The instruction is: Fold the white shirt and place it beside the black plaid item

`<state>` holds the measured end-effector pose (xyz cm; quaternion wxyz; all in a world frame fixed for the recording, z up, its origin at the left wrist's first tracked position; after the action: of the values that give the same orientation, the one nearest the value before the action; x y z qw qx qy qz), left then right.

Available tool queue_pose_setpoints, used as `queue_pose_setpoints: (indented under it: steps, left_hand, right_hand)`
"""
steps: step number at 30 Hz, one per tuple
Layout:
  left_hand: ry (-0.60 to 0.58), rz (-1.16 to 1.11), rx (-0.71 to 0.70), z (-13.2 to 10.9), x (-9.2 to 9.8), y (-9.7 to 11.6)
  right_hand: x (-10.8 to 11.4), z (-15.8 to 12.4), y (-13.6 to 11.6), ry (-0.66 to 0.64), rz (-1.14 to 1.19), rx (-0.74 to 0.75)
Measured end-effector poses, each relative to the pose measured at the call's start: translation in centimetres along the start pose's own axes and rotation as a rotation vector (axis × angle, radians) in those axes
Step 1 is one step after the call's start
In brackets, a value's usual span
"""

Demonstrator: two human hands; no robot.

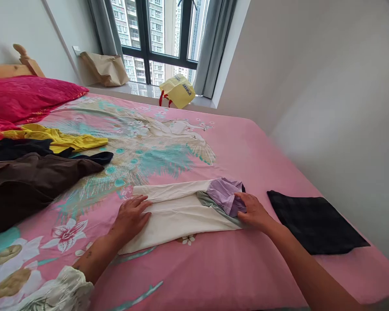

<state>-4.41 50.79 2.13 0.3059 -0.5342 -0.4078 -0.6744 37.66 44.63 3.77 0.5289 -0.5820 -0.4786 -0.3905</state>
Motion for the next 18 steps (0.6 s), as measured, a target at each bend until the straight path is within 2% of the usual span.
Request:
queue_pose_setpoints:
  steps: [2,4,8,11,13,15,16,18]
  left_hand:
    - [-0.026,0.022,-0.017,0.8,-0.1,1.2]
    - [-0.042,0.041,0.017,1.5,-0.3,1.2]
    - [-0.057,0.006,0.082,1.9,-1.0,-1.0]
    - [-0.030,-0.042,0.073,1.5,-1.8,-2.2]
    - [0.017,-0.039,0.065,1.0,-2.1,-2.4]
    - [0.051,-0.028,0.063,0.6,-2.4,-2.2]
    - [0.059,-0.024,0.061,0.5,-2.5,-2.1]
    - [0.072,-0.020,0.057,0.4,-2.6,-1.9]
  right_hand:
    - [0.2,0.5,0.0,0.002,-0.062,-0.016]
    - [1.1,1.8,-0.1,-0.021,-0.105,-0.071]
    - [5.2,5.7,-0.3,-0.135,-0.040,-0.180]
    - [7.4,7.9,-1.5,-0.281,0.040,-0.114]
    - [6.5,7.8,-2.3,-0.466,0.048,-0.077]
    - [4.4,6.9,-2.6,-0.594,-0.006,-0.075]
    - [3.4,6.3,-2.6,-0.612,-0.042,-0.080]
    - [2.1,5.9,-2.4,-0.562,-0.082,-0.090]
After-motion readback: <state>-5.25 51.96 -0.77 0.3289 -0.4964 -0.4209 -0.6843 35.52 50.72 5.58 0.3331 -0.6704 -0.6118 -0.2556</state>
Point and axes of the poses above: each hand's wrist, its own z-axis towards the middle knuckle, its own x-axis out of the back of the hand, y = z × x, the point moved 6 cm from there along z, towards the middle knuckle, and after that the axes turned 11 degrees about -y, right-handed, at the moved point
